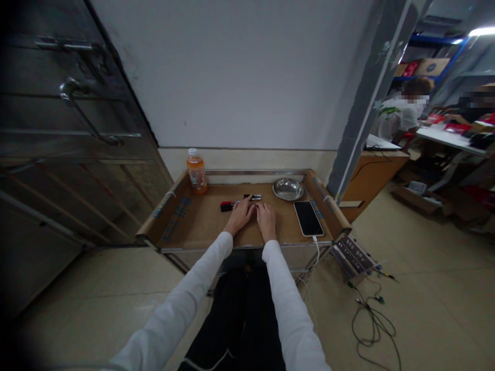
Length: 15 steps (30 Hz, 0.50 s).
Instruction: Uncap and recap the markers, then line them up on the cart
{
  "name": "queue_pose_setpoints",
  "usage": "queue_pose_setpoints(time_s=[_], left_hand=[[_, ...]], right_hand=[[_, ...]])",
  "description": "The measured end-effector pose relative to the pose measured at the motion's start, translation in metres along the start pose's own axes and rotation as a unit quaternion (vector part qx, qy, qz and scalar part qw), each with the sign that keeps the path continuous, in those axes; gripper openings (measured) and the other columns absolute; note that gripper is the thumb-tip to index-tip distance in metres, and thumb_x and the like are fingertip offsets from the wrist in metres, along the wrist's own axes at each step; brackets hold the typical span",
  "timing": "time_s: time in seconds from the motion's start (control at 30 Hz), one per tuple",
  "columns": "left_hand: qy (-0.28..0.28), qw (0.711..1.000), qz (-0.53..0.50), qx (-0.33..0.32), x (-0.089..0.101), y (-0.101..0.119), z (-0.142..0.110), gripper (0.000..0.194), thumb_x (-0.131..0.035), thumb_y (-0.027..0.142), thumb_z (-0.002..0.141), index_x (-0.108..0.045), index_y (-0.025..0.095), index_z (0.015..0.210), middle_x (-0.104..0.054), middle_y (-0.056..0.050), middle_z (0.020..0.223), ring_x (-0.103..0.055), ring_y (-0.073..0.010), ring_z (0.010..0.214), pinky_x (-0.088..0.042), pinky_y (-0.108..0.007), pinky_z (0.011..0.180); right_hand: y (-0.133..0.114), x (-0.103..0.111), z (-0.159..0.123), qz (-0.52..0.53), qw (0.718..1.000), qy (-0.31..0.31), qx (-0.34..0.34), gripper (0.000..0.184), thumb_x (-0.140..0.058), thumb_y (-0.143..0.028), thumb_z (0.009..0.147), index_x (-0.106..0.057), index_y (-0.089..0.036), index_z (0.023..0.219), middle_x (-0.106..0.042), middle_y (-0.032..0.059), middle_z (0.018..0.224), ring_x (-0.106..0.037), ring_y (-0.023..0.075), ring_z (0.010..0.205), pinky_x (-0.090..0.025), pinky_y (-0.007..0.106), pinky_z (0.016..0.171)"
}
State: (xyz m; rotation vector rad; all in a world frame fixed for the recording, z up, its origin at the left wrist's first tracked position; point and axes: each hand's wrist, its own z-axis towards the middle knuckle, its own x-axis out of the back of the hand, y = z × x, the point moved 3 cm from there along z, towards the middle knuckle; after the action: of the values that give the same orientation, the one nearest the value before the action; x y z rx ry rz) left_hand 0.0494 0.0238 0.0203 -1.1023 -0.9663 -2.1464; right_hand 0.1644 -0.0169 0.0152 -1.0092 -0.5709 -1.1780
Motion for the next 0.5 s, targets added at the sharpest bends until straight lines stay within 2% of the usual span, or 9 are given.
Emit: queue_pose_setpoints(time_s=[0.1, 0.17, 0.37, 0.43, 0.5], left_hand=[[-0.026, 0.999, 0.028, 0.005, -0.0058, -0.0016, 0.0004, 0.048, -0.033, 0.032, 0.096, -0.031, 0.019, 0.142, -0.042, -0.011, 0.146, -0.029, -0.0209, 0.141, -0.021, -0.045, 0.114], [-0.040, 0.998, 0.040, -0.001, -0.0082, -0.0022, 0.0009, 0.049, -0.034, 0.030, 0.095, -0.032, 0.021, 0.142, -0.042, -0.011, 0.146, -0.027, -0.0209, 0.142, -0.019, -0.047, 0.115], [-0.062, 0.996, 0.053, -0.041, -0.0065, -0.0006, 0.0022, 0.039, -0.036, 0.021, 0.093, -0.046, 0.021, 0.131, -0.055, -0.011, 0.131, -0.048, -0.0201, 0.125, -0.028, -0.043, 0.110], [-0.064, 0.995, 0.053, -0.054, -0.0052, 0.0002, 0.0021, 0.036, -0.038, 0.019, 0.091, -0.049, 0.021, 0.126, -0.057, -0.010, 0.126, -0.050, -0.0198, 0.122, -0.032, -0.041, 0.107], [-0.052, 0.996, 0.049, -0.054, -0.0036, 0.0001, 0.0019, 0.037, -0.040, 0.018, 0.091, -0.048, 0.021, 0.127, -0.055, -0.010, 0.129, -0.048, -0.0195, 0.124, -0.032, -0.040, 0.107]], right_hand=[[-0.0002, 0.0009, 0.0003, 0.003, 1.000, 0.013, -0.019, 0.032, -0.033, -0.024, 0.098, -0.059, -0.015, 0.114, -0.065, 0.0107, 0.109, -0.056, 0.0193, 0.101, -0.039, 0.031, 0.091], [0.0000, 0.0018, 0.0004, 0.000, 0.999, 0.017, -0.033, 0.033, -0.031, -0.023, 0.098, -0.059, -0.015, 0.114, -0.066, 0.0116, 0.109, -0.057, 0.0193, 0.101, -0.039, 0.031, 0.090], [-0.0008, 0.0080, -0.0004, -0.025, 0.998, 0.025, -0.044, 0.035, -0.031, -0.024, 0.098, -0.060, -0.018, 0.117, -0.063, 0.0110, 0.109, -0.055, 0.0199, 0.100, -0.039, 0.031, 0.088], [-0.0009, 0.0094, -0.0009, -0.033, 0.998, 0.027, -0.046, 0.035, -0.032, -0.023, 0.098, -0.061, -0.020, 0.117, -0.062, 0.0105, 0.110, -0.054, 0.0203, 0.101, -0.038, 0.031, 0.087], [-0.0010, 0.0100, -0.0014, -0.039, 0.998, 0.029, -0.046, 0.035, -0.032, -0.023, 0.098, -0.061, -0.020, 0.117, -0.061, 0.0106, 0.111, -0.053, 0.0206, 0.101, -0.038, 0.032, 0.087]])
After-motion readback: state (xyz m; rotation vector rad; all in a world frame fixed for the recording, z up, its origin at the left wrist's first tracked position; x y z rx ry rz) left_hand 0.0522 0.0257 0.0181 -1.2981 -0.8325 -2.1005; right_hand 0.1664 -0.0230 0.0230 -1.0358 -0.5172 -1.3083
